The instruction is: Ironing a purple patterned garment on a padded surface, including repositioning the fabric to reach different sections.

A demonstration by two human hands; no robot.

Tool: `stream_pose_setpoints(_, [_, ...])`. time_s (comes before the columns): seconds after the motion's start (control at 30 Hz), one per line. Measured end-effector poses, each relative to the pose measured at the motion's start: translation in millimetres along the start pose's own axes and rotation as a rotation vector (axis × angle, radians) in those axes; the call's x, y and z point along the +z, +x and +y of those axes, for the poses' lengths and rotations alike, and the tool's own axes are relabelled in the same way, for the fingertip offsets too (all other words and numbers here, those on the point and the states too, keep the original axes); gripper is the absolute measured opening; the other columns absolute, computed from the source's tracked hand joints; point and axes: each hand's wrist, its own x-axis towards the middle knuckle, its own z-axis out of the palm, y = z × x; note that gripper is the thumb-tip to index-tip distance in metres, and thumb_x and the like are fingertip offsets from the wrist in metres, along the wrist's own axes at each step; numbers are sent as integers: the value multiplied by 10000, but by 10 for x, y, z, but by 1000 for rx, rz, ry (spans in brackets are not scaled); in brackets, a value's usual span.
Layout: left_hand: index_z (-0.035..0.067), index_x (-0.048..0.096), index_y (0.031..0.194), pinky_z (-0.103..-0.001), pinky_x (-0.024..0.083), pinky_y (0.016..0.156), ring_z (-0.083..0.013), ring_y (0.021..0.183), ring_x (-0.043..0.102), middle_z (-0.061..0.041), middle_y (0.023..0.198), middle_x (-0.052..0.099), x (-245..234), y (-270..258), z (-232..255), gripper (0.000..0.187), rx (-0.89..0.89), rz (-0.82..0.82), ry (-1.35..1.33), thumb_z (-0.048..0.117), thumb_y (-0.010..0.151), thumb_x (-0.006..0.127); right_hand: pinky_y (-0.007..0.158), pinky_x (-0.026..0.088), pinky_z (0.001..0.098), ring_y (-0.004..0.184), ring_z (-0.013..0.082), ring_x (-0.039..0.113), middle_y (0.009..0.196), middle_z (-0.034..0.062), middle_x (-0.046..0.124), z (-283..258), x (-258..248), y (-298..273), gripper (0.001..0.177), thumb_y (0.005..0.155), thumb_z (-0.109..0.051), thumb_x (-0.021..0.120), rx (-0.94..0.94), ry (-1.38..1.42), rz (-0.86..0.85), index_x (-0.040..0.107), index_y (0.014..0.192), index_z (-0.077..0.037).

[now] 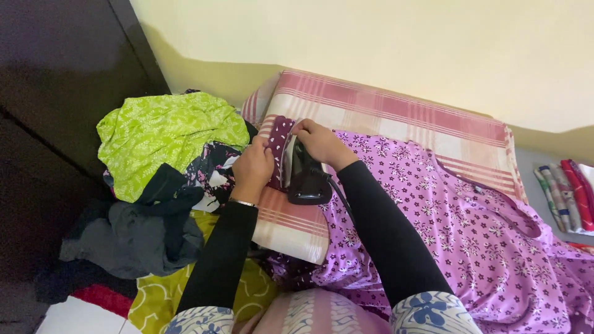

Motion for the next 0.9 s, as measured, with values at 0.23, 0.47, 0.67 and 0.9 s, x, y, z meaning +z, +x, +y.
stream_pose_setpoints(0.23, [175,446,1025,-440,483,752,-314,856,623,-118,834,614,-91,-218,13,192,-16,39,21,300,897,377,939,400,415,1083,339,522,1030,156,606,58,12,85,332,808,-315,404,-15,14,1,583,1056,-187])
stream_pose_setpoints(0.47, [198,451,1035,-444,486,751,-324,866,626,-126,861,643,-262,-358,-115,205,-92,23,-66,321,893,369,923,398,391,1064,301,531,1016,138,608,64,57,369,336,779,-299,444,-32,174,10,614,1050,-199])
stream_pose_setpoints(0.67, [154,438,1061,-452,493,709,-335,836,629,-152,867,649,-418,-521,22,195,-76,47,-163,252,910,363,934,394,426,1076,337,520,1034,178,601,37,124,686,356,810,-306,427,-55,144,52,616,1072,-157])
stream_pose_setpoints(0.9, [163,428,1074,-445,493,648,-323,767,632,-114,825,653,-406,-570,61,181,-11,224,-260,231,925,351,927,404,417,1065,314,532,1004,137,616,-61,144,875,324,804,-309,424,-93,84,89,628,1033,-204])
